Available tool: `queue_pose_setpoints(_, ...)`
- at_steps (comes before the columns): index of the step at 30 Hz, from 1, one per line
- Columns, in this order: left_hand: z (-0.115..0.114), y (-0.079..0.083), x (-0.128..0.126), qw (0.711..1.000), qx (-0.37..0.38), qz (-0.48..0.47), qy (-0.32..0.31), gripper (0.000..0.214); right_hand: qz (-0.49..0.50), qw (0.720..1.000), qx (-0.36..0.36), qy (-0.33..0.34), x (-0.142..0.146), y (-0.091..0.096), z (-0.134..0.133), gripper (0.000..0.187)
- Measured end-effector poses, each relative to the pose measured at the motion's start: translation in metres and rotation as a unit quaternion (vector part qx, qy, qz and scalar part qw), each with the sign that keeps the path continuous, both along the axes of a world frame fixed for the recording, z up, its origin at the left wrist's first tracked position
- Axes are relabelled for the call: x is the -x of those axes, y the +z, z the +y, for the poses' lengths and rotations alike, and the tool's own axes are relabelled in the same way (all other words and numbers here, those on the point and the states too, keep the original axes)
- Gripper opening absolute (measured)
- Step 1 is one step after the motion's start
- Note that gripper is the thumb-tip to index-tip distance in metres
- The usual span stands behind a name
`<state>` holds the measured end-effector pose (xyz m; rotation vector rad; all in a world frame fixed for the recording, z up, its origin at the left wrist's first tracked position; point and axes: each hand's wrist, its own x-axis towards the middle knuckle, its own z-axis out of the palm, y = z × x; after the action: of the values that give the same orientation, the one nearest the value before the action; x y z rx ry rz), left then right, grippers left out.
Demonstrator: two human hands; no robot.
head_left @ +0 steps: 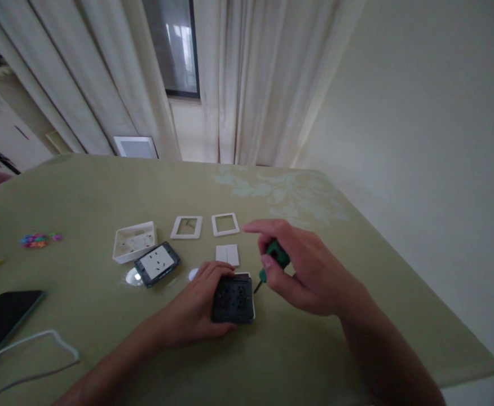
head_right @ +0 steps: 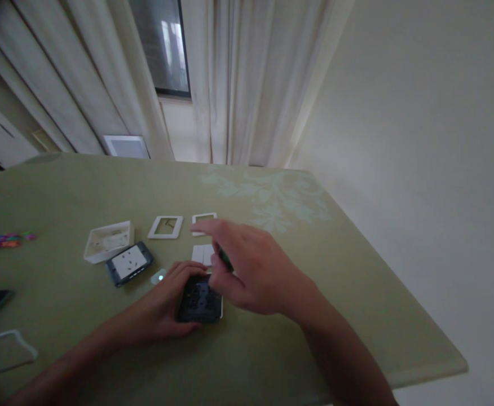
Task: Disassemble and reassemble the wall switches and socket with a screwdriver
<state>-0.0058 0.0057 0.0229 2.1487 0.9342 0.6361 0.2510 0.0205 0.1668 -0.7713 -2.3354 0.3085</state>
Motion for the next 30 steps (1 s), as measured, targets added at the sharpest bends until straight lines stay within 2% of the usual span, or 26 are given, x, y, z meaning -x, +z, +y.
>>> queue_pose_setpoints(5,0.0,-0.006,-0.005,0.999,0.028,-0.019,0.018,0.078,0.157,0.979,-0.014,-0.129,-0.011,0.002,0.004,0.037)
queue_pose_setpoints(8,0.002,-0.008,-0.006,0.998,0.043,-0.029,0.029,0.078,0.285,0.941,0.048,-0.175,-0.017,-0.012,0.017,0.031)
queue_pose_setpoints(10,0.004,-0.009,-0.006,0.998,0.051,-0.031,0.03,0.078,0.368,0.901,0.14,-0.18,-0.021,-0.034,0.029,0.036)
queue_pose_setpoints(12,0.005,-0.008,-0.005,0.998,0.044,-0.027,0.025,0.077,0.447,0.832,0.26,-0.2,-0.023,-0.063,0.038,0.045)
queue_pose_setpoints(16,0.008,-0.003,-0.001,1.0,-0.007,0.004,0.006,0.078,0.473,0.789,0.319,-0.23,-0.021,-0.121,0.042,0.054)
queue_pose_setpoints(19,0.008,-0.001,0.001,0.999,-0.031,0.026,-0.002,0.08,0.487,0.764,0.353,-0.235,-0.019,-0.148,0.041,0.053)
queue_pose_setpoints(25,0.008,-0.006,-0.003,0.999,-0.036,0.02,-0.01,0.081,0.559,0.699,0.391,-0.215,-0.023,-0.165,0.05,0.048)
queue_pose_setpoints(30,0.01,-0.013,-0.005,1.0,-0.017,-0.009,-0.019,0.076,0.599,0.665,0.402,-0.191,-0.028,-0.17,0.055,0.037)
